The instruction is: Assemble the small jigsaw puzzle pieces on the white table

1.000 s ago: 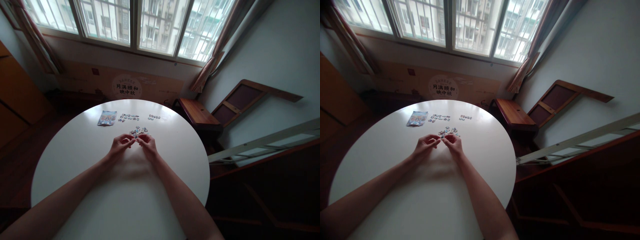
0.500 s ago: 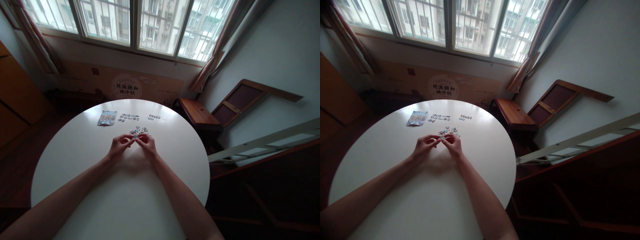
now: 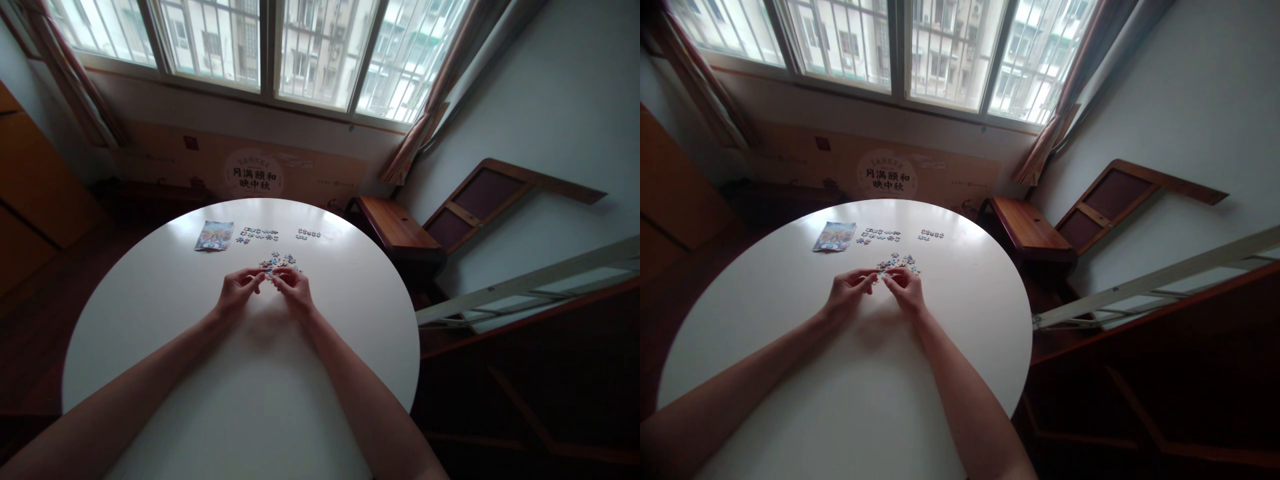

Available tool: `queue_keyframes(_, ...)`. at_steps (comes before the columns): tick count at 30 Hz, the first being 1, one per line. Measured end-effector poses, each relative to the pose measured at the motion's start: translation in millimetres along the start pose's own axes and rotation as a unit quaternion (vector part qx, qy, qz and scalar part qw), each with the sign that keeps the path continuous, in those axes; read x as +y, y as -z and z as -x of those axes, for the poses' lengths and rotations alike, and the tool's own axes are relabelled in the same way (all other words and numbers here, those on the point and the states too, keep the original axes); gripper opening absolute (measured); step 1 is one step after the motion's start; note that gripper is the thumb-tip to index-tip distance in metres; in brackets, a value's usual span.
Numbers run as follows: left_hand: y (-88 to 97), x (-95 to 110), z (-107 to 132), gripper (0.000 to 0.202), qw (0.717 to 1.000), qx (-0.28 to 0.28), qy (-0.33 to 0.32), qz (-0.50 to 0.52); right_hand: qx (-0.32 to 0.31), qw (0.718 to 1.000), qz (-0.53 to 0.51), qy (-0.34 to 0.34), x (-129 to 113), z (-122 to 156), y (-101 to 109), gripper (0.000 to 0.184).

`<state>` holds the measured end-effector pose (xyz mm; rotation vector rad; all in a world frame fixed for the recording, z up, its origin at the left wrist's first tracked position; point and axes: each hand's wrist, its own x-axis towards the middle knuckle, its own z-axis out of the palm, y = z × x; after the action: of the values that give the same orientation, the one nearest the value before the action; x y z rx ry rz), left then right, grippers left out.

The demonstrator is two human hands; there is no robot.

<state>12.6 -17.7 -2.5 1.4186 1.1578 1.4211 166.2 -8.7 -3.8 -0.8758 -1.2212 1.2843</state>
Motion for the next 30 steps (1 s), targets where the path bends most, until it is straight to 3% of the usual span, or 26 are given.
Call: queue_keyframes(30,1.4,-1.7,-0.5,0.032,0.999,0.043,0.012,-0.023,-0.014,1.000,0.007,0.006,0.4,-0.7,-0.3,0.027)
